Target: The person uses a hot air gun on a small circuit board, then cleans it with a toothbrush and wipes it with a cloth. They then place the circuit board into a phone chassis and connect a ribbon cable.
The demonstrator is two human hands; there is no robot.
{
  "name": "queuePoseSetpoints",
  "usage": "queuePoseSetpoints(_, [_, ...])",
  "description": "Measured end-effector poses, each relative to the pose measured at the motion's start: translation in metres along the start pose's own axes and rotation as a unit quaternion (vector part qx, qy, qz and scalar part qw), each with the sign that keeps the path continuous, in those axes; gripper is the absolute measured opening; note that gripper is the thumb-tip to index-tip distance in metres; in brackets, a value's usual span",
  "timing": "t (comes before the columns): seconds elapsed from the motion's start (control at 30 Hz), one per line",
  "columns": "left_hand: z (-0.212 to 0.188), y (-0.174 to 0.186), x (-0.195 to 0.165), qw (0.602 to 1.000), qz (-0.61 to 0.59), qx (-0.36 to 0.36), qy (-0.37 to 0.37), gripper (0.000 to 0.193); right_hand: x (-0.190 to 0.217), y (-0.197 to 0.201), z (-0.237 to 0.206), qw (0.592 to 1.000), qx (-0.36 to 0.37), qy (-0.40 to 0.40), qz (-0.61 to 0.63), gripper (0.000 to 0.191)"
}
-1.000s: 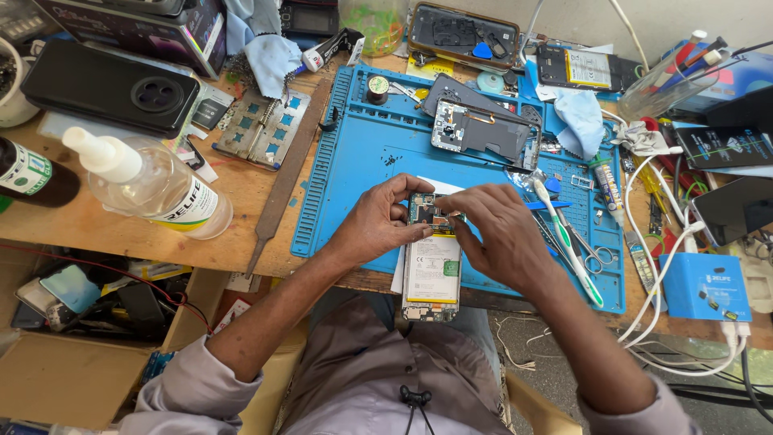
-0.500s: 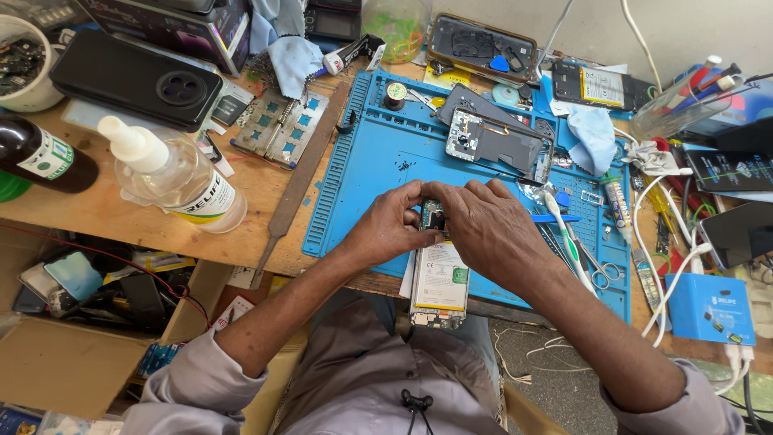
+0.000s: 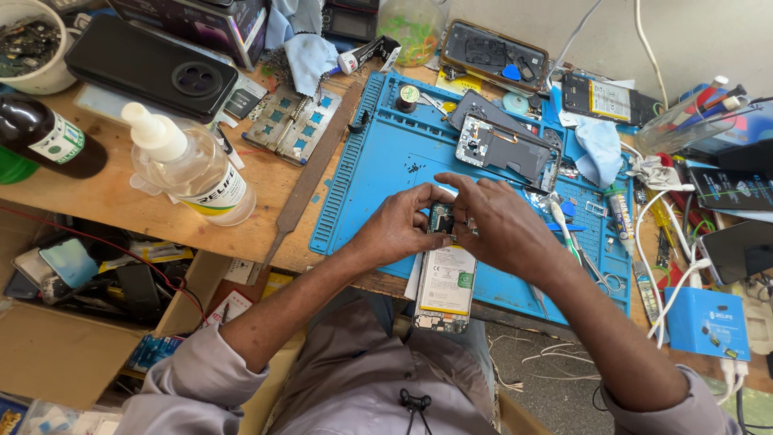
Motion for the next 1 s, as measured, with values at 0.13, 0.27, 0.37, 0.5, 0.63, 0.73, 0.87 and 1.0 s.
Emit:
queuePoseSetpoints(0.13, [0.000, 0.000, 0.000, 1.000, 0.012, 0.003, 0.012, 0.052, -0.015, 0.004, 0.002, 0.995, 0.029, 0.003, 0.100, 0.076])
queuePoseSetpoints(0.27, [-0.001, -0.001, -0.001, 1.000, -0.006, -0.006, 0.011, 0.053, -0.027, 0.007, -0.009, 0.993, -0.007, -0.047, 0.110, 0.068])
queuePoseSetpoints(0.37, [-0.001, -0.001, -0.001, 1.000, -0.008, -0.007, 0.014, 0.052, -0.032, 0.013, -0.024, 0.987, -0.108, -0.021, 0.116, 0.055])
queuePoseSetpoints(0.5, [0.000, -0.001, 0.000, 0.999, -0.029, -0.004, 0.016, 0.053, -0.043, 0.004, -0.042, 0.980, -0.126, -0.091, 0.124, 0.031])
queuePoseSetpoints(0.63, [0.000, -0.001, 0.000, 1.000, -0.018, -0.001, 0.016, 0.052, -0.042, -0.007, -0.052, 0.981, -0.149, -0.078, 0.100, 0.029])
queuePoseSetpoints(0.73, [-0.001, -0.002, 0.000, 0.998, -0.063, 0.003, 0.013, 0.052, -0.039, -0.010, -0.052, 0.980, -0.163, -0.071, 0.088, 0.028])
queuePoseSetpoints(0.87, [0.000, -0.002, 0.000, 0.999, -0.033, 0.000, 0.022, 0.053, -0.040, -0.009, -0.048, 0.976, -0.138, -0.136, 0.102, 0.025])
queuePoseSetpoints(1.0, [0.000, -0.003, 0.003, 0.999, -0.038, -0.006, 0.023, 0.055, -0.043, -0.007, -0.044, 0.970, -0.116, -0.157, 0.145, 0.021])
Point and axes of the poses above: each hand's wrist, its own z-axis towards the middle knuckle, its own y-axis out of the back of the hand, x = y × z, the point moved 3 cm from there along z, towards the middle knuckle, and after that the axes turned 13 degrees about -y, right-handed, at the moved point
